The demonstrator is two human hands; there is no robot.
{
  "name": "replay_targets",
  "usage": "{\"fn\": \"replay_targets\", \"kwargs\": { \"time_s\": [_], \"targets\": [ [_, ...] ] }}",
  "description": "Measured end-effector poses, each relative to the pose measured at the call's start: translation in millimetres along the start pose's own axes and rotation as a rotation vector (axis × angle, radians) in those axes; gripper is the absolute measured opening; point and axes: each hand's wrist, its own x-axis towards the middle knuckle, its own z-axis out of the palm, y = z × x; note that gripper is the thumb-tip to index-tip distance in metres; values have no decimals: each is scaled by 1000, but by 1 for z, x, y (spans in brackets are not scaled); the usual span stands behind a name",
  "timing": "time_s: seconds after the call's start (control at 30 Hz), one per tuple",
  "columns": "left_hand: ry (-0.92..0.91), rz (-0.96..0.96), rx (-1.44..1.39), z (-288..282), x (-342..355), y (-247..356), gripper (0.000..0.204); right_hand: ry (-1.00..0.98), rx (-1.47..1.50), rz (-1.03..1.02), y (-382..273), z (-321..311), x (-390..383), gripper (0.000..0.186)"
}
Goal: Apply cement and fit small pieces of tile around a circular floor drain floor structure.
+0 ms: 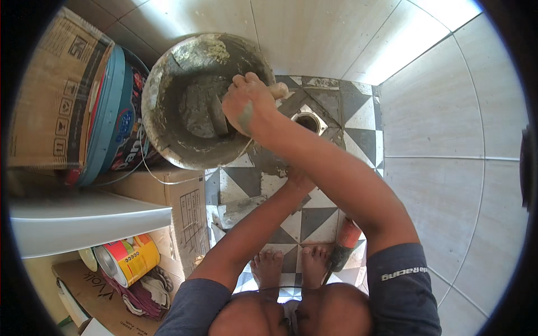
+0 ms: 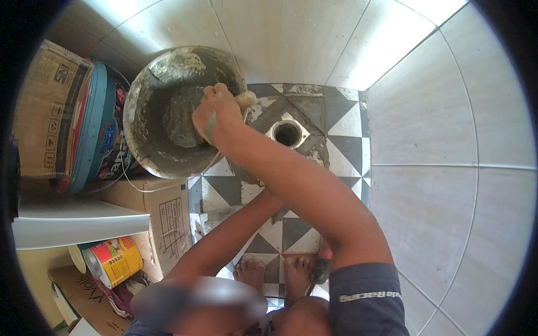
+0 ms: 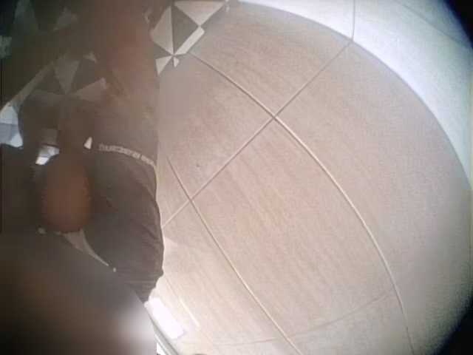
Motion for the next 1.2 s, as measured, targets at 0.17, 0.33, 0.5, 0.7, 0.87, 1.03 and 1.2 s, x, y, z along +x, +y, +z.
{"fn": "replay_targets", "kwargs": {
  "time_s": [0.17,0.33,0.5,0.7,0.87,1.03,1.2],
  "targets": [
    [78,94,138,-6,14,54,51,-202,-95,63,27,-13,-17,12],
    [-137,286,769,-35,0,68,33,107,97,229,46,-81,-78,12],
    [-89,314,703,-35,7,66,32,316,458,595,57,-71,-208,35],
    [-209,212,661,-31,34,64,46,432,983,1100,57,-31,-270,37],
    [-178,149,665,-37,34,65,62,549,906,929,53,-25,-267,34],
    [-236,-93,672,-26,39,86,64,464,747,862,55,13,-287,30],
    [-225,-207,676,-31,36,82,65,297,668,891,46,15,-283,30]
  ]
}}
